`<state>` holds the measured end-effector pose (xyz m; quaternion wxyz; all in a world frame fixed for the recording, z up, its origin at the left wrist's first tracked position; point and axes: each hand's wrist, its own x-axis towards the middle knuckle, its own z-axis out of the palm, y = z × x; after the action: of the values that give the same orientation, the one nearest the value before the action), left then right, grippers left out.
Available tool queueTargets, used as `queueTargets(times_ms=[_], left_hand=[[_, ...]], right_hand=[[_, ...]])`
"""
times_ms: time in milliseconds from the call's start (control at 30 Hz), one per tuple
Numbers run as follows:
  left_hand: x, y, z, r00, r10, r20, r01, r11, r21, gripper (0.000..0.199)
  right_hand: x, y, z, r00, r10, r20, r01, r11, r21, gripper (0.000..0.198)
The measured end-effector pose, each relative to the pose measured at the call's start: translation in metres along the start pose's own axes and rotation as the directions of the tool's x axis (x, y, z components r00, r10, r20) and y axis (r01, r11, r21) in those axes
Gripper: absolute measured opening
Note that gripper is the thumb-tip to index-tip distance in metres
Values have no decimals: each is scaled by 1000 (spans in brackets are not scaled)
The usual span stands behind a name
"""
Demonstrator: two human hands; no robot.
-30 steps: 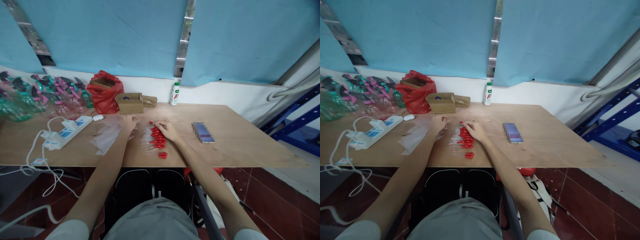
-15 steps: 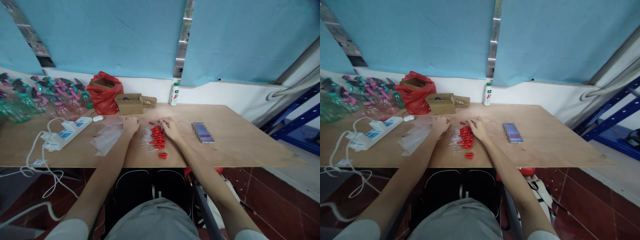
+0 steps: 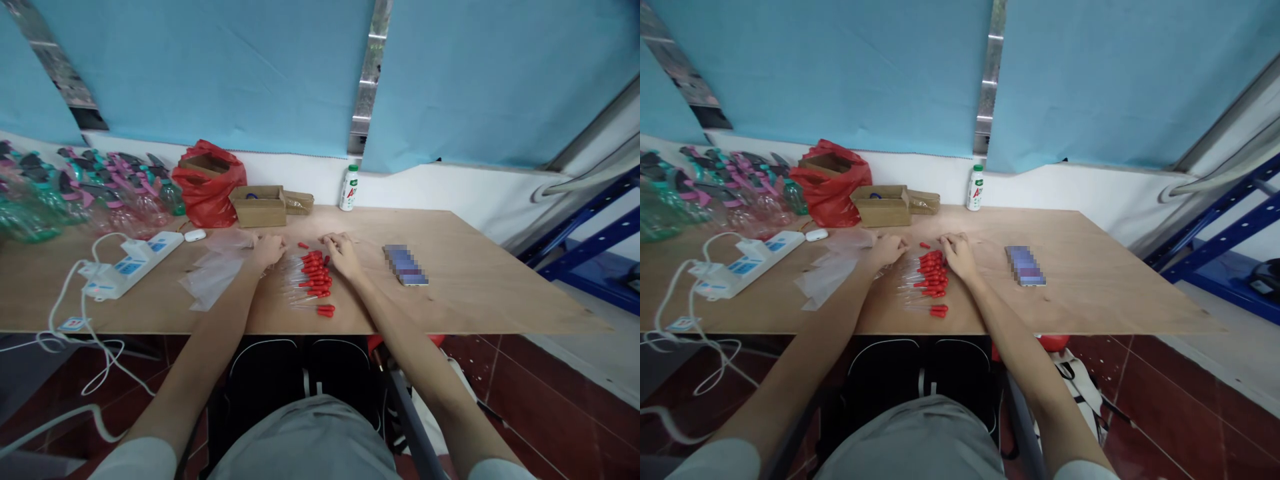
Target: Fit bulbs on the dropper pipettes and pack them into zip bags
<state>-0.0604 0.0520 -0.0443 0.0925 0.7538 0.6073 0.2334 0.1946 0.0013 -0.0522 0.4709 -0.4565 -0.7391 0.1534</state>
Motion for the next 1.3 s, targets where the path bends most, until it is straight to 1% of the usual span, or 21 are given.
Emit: queueTargets(times_ms=[167, 267, 333, 467, 500, 567, 600, 667, 733, 800, 833, 867, 900, 933, 1000, 1067, 1133, 1200, 1300], left_hand=[[1, 3, -1, 998, -5, 62, 6, 1000, -26, 18], [1, 3, 0, 997, 4, 79, -2, 1000, -27, 16], [0, 2, 0, 997, 13, 75, -11, 1000, -26, 13], [-1, 2, -1, 999, 35, 32, -34, 999, -30, 14], [-1, 2, -3, 999, 51, 0, -51, 998, -38, 13], [0, 2, -9, 987, 95, -127, -104, 993, -61, 12], [0, 2, -13, 970, 118, -214, -138, 987, -79, 12], [1, 2, -21, 912, 131, -389, -193, 973, -127, 13], [2, 3, -27, 856, 72, -512, -202, 958, -203, 14], [3, 3, -30, 809, -34, -587, -184, 934, -307, 14], [3, 4, -30, 792, -87, -605, -183, 911, -370, 13], [4, 4, -30, 783, -136, -608, -194, 875, -444, 12], [5, 5, -28, 784, -181, -594, -210, 823, -527, 11], [7, 6, -27, 796, -222, -564, -224, 757, -614, 11], [9, 10, -23, 844, -268, -465, -233, 598, -767, 13], [10, 13, -20, 891, -269, -365, -222, 444, -868, 19], [8, 16, -19, 928, -235, -288, -209, 309, -928, 22], [6, 19, -19, 956, -204, -213, -177, 182, -967, 21], [3, 21, -21, 976, -187, -111, -107, 34, -994, 15]], right_hand=[[0, 3, 0, 1000, -2, 7, 2, 1000, -1, 34], [0, 4, 0, 1000, 1, 7, -1, 1000, -15, 34], [1, 5, 0, 1000, 7, 8, -6, 1000, -27, 34], [2, 6, -1, 1000, 27, 13, -26, 999, -47, 35], [2, 6, -1, 999, 32, 9, -31, 998, -51, 35], [2, 6, -2, 999, 38, -5, -39, 998, -58, 35], [2, 6, -2, 999, 39, -9, -40, 997, -62, 35], [2, 6, -1, 999, 40, -6, -40, 997, -70, 36], [2, 6, 0, 999, 42, 7, -41, 996, -79, 36], [3, 7, 2, 999, 41, 18, -40, 996, -84, 36], [4, 7, 2, 999, 40, 19, -38, 996, -87, 36], [4, 9, 3, 999, 40, 16, -38, 995, -90, 35], [5, 10, 3, 999, 43, 9, -42, 995, -93, 35], [5, 12, 2, 999, 52, 1, -52, 994, -95, 34], [6, 16, -1, 996, 92, 14, -90, 992, -88, 32], [4, 19, -6, 988, 139, 75, -131, 987, -95, 32], [2, 21, -12, 977, 163, 140, -142, 978, -150, 32], [-1, 19, -18, 972, 155, 176, -112, 966, -233, 32], [-4, 12, -25, 970, 119, 210, -41, 938, -344, 29]])
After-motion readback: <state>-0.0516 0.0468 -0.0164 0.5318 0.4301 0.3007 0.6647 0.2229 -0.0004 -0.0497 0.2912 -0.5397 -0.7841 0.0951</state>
